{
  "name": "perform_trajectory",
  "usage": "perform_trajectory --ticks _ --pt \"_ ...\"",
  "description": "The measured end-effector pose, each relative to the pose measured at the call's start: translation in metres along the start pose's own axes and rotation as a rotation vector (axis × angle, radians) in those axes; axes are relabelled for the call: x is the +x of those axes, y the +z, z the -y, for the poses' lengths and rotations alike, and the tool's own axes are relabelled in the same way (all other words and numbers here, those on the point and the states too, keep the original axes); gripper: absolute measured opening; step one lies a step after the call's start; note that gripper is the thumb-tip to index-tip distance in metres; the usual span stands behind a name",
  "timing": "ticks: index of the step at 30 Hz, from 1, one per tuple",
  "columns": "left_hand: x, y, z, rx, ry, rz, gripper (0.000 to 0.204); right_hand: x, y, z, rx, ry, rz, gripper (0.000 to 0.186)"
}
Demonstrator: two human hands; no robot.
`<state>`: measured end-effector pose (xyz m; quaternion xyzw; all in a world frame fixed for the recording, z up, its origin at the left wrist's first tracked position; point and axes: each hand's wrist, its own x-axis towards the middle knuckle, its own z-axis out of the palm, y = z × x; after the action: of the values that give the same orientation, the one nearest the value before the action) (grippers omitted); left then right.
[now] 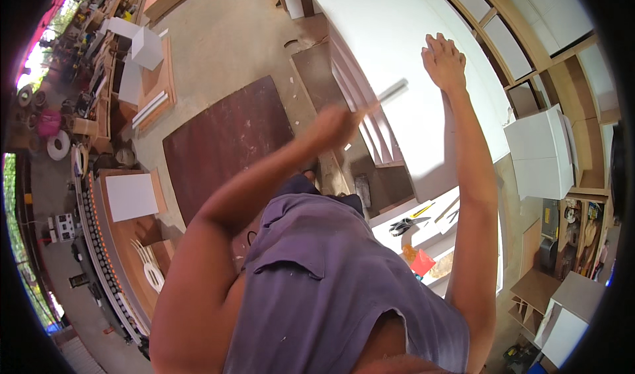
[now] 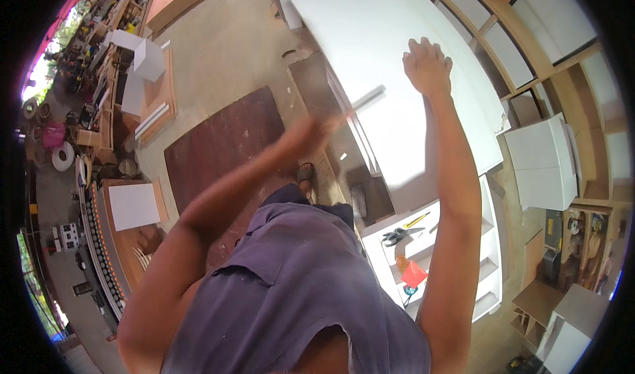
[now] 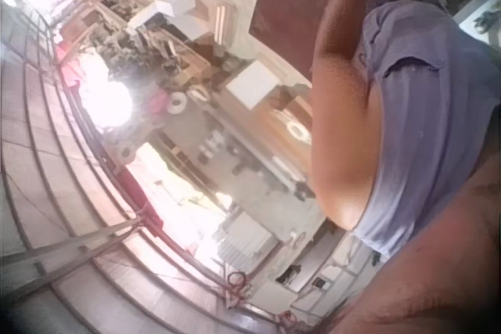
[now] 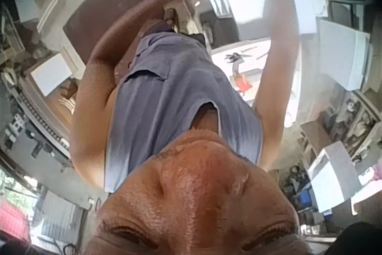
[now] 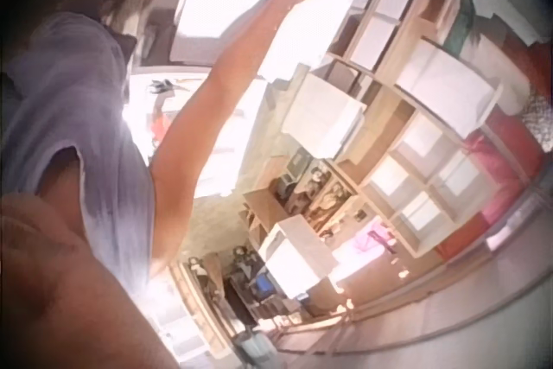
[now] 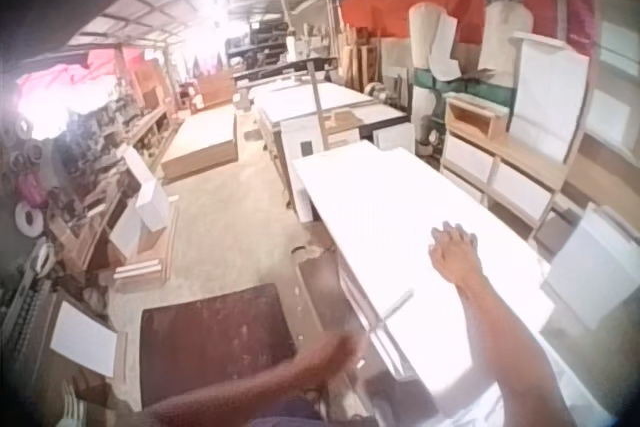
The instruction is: The person smooths the edges of a white cabinet door with a utility knife and then wipes the surface with a cloth. The person works on the edges and face of the door in a workshop setting.
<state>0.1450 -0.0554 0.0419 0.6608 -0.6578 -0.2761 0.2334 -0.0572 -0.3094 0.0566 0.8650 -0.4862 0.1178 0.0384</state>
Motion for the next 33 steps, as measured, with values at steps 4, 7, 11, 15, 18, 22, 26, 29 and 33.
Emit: perform_trajectory --ticks 4,7,11,15,18,22,26,29,33 --pt "0.042 -0.019 0.01 -0.061 -0.036 0.002 0.051 0.012 0.002 -0.008 0.043 -0.021 -0.05 0.053" --pt "-0.022 0.006 -0.005 -0.056 0.09 0.12 0.056 0.019 0.002 -0.015 0.072 0.02 -0.051 0.052" --pt "-0.012 0.01 0.016 0.073 0.166 0.068 0.065 0.048 -0.01 0.004 0.109 0.032 0.0 0.048" --pt "0.013 -0.008 0.025 0.05 0.095 0.022 0.063 0.074 0.003 0.008 0.162 -0.041 -0.074 0.042" --pt "-0.004 0.019 0.037 0.046 0.19 0.084 0.058 0.084 0.031 -0.007 0.212 -0.049 -0.227 0.042" --pt "0.058 -0.036 0.024 0.043 -0.033 -0.082 0.052 0.087 0.017 0.043 0.107 -0.022 -0.107 0.045" --pt "0.048 -0.016 0.047 -0.004 0.137 -0.164 0.055 0.087 0.037 0.028 0.075 -0.045 -0.289 0.039" --pt "-0.006 -0.001 0.043 0.01 0.323 -0.182 0.061 0.084 0.04 0.029 0.013 -0.043 -0.337 0.033" --pt "0.077 -0.051 0.033 0.122 0.026 -0.138 0.06 0.089 0.026 0.039 0.052 -0.101 -0.305 0.032"
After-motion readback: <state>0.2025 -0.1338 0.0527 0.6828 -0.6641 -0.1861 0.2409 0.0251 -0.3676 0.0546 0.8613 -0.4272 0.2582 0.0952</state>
